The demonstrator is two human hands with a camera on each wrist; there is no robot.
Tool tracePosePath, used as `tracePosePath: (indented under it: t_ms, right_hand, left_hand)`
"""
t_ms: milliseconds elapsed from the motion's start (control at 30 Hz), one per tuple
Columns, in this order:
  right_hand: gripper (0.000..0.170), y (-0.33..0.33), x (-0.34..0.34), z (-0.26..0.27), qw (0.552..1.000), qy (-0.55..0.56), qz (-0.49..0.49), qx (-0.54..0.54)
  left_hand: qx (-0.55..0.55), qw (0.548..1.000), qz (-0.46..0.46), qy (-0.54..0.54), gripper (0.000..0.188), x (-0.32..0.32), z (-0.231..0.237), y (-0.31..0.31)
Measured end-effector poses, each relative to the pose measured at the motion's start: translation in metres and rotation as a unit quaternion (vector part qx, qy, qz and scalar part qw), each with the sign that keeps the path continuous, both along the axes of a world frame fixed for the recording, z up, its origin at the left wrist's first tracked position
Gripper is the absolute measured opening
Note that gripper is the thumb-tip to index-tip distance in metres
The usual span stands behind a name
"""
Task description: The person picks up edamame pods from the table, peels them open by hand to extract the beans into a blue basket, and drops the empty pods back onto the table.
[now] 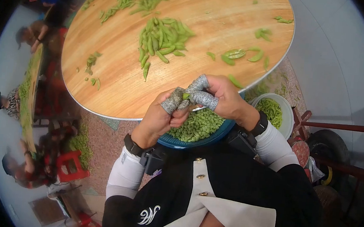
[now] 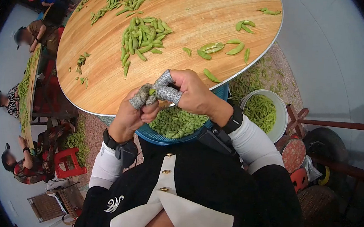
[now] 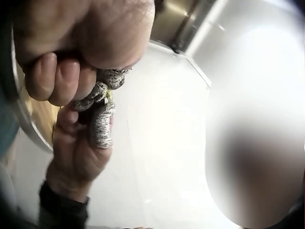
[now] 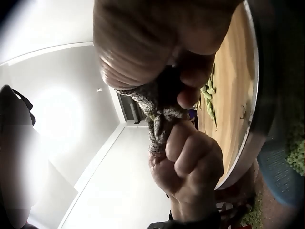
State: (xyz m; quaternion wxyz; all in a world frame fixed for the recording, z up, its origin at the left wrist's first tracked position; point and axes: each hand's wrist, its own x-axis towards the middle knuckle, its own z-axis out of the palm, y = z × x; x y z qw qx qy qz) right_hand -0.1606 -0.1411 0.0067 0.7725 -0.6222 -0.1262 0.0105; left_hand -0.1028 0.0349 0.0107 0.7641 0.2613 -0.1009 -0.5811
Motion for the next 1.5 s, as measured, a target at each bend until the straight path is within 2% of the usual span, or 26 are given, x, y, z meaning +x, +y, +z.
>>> tracePosePath:
  t_ms: [33,100,133,200,233,267,300,333,367,433,467,500,533,567,633,767,833,867,933,967,1033,1133,1367,1433,1467,1500]
  right_hand:
    - [0.009,-0.001,0.000,-0.001,1.000,0.000,-0.001,0.000]
    - [0.009,-0.004,0.001,-0.002,0.994,0.083,0.037,0.068]
    - [0.009,-0.005,0.001,0.000,0.994,0.082,0.035,0.068]
    - [0.009,-0.005,0.001,0.002,0.987,0.153,-0.004,0.058]
    - [0.009,-0.004,0.001,0.002,0.987,0.153,-0.004,0.058]
    - [0.009,-0.003,0.001,0.002,0.987,0.152,-0.011,0.056]
    - [0.009,-0.002,0.000,0.002,0.987,0.152,-0.019,0.054]
    - [0.009,-0.002,0.000,0.001,0.987,0.153,-0.019,0.055]
    - [0.009,-0.001,0.001,-0.001,0.991,0.125,-0.022,0.040]
    - [0.009,-0.002,0.001,-0.004,0.995,0.098,-0.025,0.024]
    - [0.009,-0.001,0.002,-0.005,0.997,0.078,-0.017,0.016]
    - [0.009,-0.001,0.003,-0.005,0.998,0.057,-0.009,0.008]
    - [0.009,-0.001,0.003,-0.004,0.998,0.056,-0.009,0.008]
    - [0.009,-0.002,0.004,-0.003,0.998,0.058,0.003,0.016]
    - [0.009,-0.004,0.004,-0.003,0.998,0.060,0.014,0.025]
    - [0.012,-0.004,0.002,0.002,0.992,0.119,-0.001,0.035]
    - [0.013,-0.004,0.001,0.006,0.989,0.140,-0.011,0.041]
    - [0.015,-0.005,0.000,0.006,0.991,0.131,0.002,0.029]
    - [0.017,-0.005,0.000,0.007,0.992,0.121,0.014,0.016]
    - [0.017,-0.006,-0.001,0.008,0.992,0.122,0.018,0.010]
    - [0.016,-0.005,0.000,0.008,0.992,0.122,0.025,0.005]
    - [0.014,-0.004,0.000,0.006,0.992,0.124,0.019,0.009]
    - [0.012,-0.005,0.000,0.005,0.997,0.069,0.027,-0.028]
    - [0.012,-0.005,0.000,0.005,0.997,0.063,0.029,-0.034]
    - [0.012,-0.004,0.000,0.005,0.997,0.064,0.031,-0.023]
    - [0.012,-0.004,0.000,0.005,0.997,0.064,0.033,-0.011]
  left_hand:
    - [0.000,1.000,-0.001,0.000,0.015,-0.001,0.001,0.000]
    - [0.104,0.978,0.068,-0.166,0.016,-0.007,0.004,-0.004]
    - [0.153,0.951,0.102,-0.247,0.017,-0.010,0.006,-0.007]
    - [0.247,0.866,0.168,-0.401,0.018,-0.016,0.008,-0.013]
    - [0.194,0.839,0.239,-0.448,0.016,-0.020,0.003,-0.022]
    - [0.195,0.839,0.240,-0.448,0.016,-0.018,0.000,-0.019]
    - [0.259,0.737,0.231,-0.580,0.014,-0.014,-0.001,-0.013]
    - [0.313,0.612,0.213,-0.694,0.012,-0.012,-0.001,-0.010]
    - [0.313,0.612,0.212,-0.695,0.012,-0.010,0.001,-0.011]
    - [0.253,0.799,0.191,-0.510,0.009,-0.009,0.007,-0.013]
    - [0.254,0.799,0.192,-0.510,0.009,-0.007,0.006,-0.009]
    - [0.221,0.890,0.154,-0.369,0.007,-0.004,0.004,-0.003]
    - [0.180,0.953,0.111,-0.217,0.007,-0.003,0.003,0.000]
    - [0.180,0.953,0.111,-0.218,0.007,-0.004,0.003,0.000]
    - [0.134,0.977,0.112,-0.120,0.008,-0.010,0.005,-0.003]
    - [0.162,0.960,0.134,-0.183,0.007,-0.010,0.003,-0.002]
    - [0.251,0.888,0.136,-0.361,0.007,-0.010,0.005,-0.002]
    - [0.250,0.888,0.135,-0.361,0.007,-0.011,0.008,-0.003]
    - [0.270,0.811,0.155,-0.495,0.012,-0.013,0.013,-0.006]
    - [0.269,0.812,0.155,-0.495,0.012,-0.013,0.013,-0.006]
    - [0.261,0.739,0.145,-0.604,0.018,-0.011,0.013,-0.005]
    - [0.274,0.715,0.135,-0.628,0.024,-0.010,0.014,-0.004]
    - [0.250,0.769,0.109,-0.578,0.015,-0.007,0.010,-0.001]
    - [0.239,0.814,0.080,-0.524,0.009,-0.007,0.012,0.000]
    - [0.239,0.814,0.080,-0.524,0.009,-0.006,0.012,0.001]
    - [0.240,0.835,0.065,-0.491,0.011,-0.005,0.012,0.002]
